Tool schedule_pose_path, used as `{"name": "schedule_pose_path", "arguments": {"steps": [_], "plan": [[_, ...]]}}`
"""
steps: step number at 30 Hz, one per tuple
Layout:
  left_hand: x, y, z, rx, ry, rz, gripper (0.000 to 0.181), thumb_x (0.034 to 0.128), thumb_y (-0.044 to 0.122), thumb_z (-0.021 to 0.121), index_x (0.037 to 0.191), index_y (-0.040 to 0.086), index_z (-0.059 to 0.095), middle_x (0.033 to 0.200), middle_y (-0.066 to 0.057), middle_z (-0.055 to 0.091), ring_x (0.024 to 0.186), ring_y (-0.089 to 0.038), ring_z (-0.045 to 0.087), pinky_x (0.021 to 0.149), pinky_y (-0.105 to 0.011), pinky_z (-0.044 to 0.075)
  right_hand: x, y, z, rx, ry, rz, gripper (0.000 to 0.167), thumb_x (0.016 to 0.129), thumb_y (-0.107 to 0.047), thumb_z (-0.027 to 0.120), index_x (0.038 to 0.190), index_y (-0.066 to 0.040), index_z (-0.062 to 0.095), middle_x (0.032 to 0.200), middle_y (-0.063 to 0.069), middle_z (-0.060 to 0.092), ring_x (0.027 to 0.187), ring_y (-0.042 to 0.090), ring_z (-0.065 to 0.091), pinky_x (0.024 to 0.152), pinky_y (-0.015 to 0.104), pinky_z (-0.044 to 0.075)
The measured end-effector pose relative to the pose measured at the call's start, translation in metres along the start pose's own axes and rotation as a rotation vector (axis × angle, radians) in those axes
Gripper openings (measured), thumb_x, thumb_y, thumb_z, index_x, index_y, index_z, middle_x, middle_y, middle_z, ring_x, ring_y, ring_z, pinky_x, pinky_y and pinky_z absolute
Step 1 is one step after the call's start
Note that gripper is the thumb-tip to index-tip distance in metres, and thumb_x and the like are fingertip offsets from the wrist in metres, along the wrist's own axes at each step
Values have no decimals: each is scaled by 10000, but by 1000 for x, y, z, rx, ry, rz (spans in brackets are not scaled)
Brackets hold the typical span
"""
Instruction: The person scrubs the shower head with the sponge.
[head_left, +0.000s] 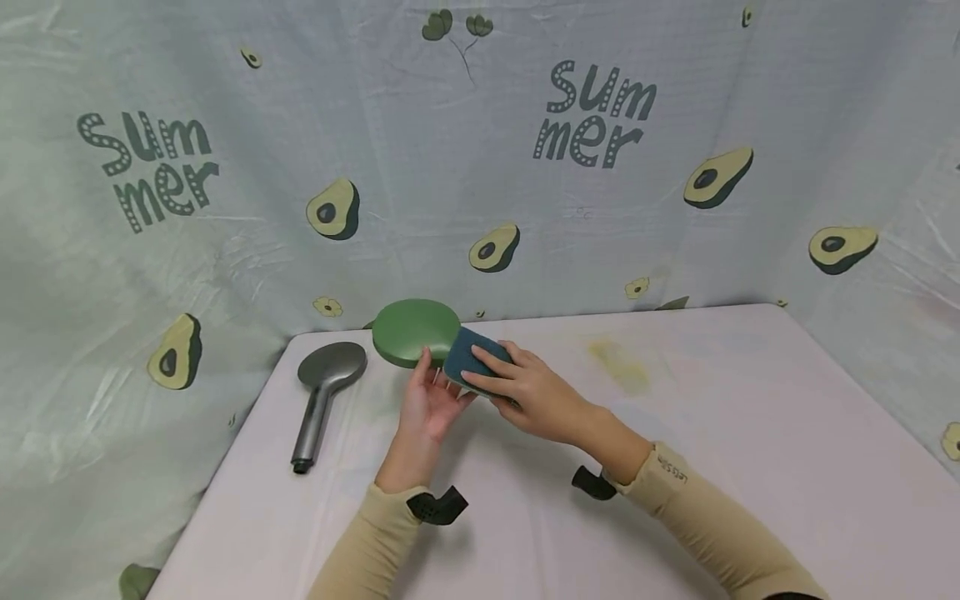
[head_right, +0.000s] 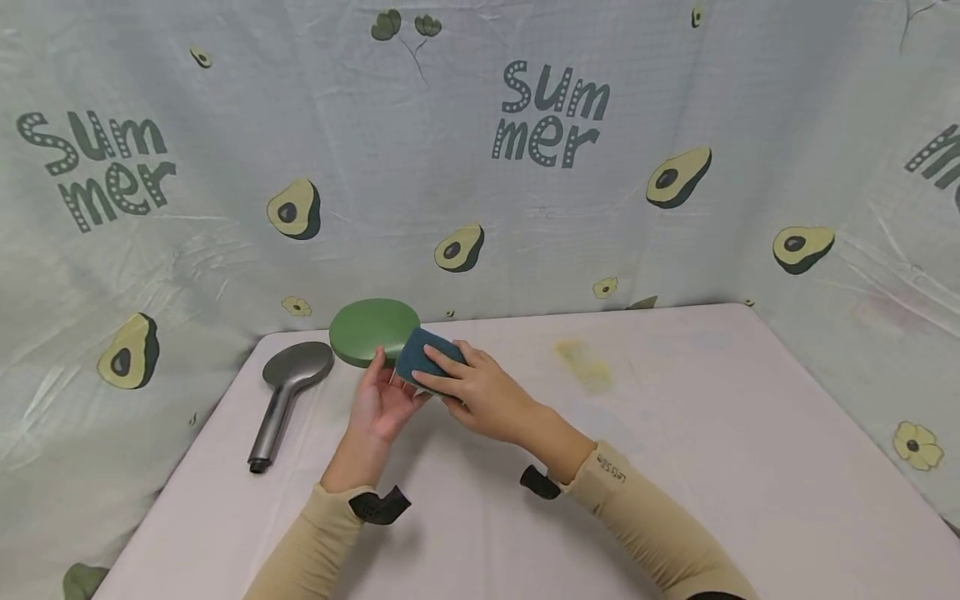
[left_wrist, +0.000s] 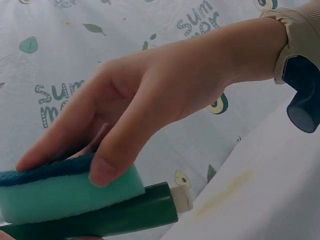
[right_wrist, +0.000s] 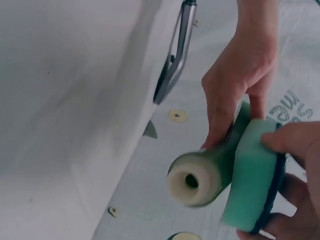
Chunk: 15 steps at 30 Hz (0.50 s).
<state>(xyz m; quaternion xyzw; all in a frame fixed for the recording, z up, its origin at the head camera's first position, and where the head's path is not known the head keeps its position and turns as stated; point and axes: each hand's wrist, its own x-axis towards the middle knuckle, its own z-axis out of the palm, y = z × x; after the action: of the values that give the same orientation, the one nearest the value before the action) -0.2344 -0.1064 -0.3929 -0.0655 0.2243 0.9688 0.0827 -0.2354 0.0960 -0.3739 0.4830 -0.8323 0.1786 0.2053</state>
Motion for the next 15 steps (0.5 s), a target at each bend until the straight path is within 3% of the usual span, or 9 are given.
{"name": "schedule_pose_path", "arguments": {"steps": [4,8,11,15], "plan": [[-2,6,-1,-1,4,26,366,1119,355,403,1365,92,471,1121,-27,739,1025,-234,690,1096,-546,294,-10,4,-7,113,-69,39,520,925,-79,767,1423,-149,637,1552,154,460,1374,548,403,1079,575,408],[0,9,0,26,26,54,343,1112,339,443,1375,120,473,1121,7,743,1070,-237,662,1155,-594,204,-22,9,-11,186,-69,62,522,924,-69,765,1425,-118,629,1552,163,455,1362,554,414,1042,571,446],[3,8,0,126,71,74,312,1103,216,489,1402,130,460,1106,40,718,1079,-209,636,1163,-615,199,-30,11,-8,217,-63,77,531,935,-74,757,1443,-89,604,1556,182,443,1340,572,430,1012,570,471],[6,4,-4,270,148,85,342,1058,20,527,1386,110,494,1074,30,666,1018,-165,643,1098,-556,334,-36,11,1,210,-52,50,553,943,-87,750,1466,-69,571,1555,210,433,1310,590,451,1008,584,468]]}}
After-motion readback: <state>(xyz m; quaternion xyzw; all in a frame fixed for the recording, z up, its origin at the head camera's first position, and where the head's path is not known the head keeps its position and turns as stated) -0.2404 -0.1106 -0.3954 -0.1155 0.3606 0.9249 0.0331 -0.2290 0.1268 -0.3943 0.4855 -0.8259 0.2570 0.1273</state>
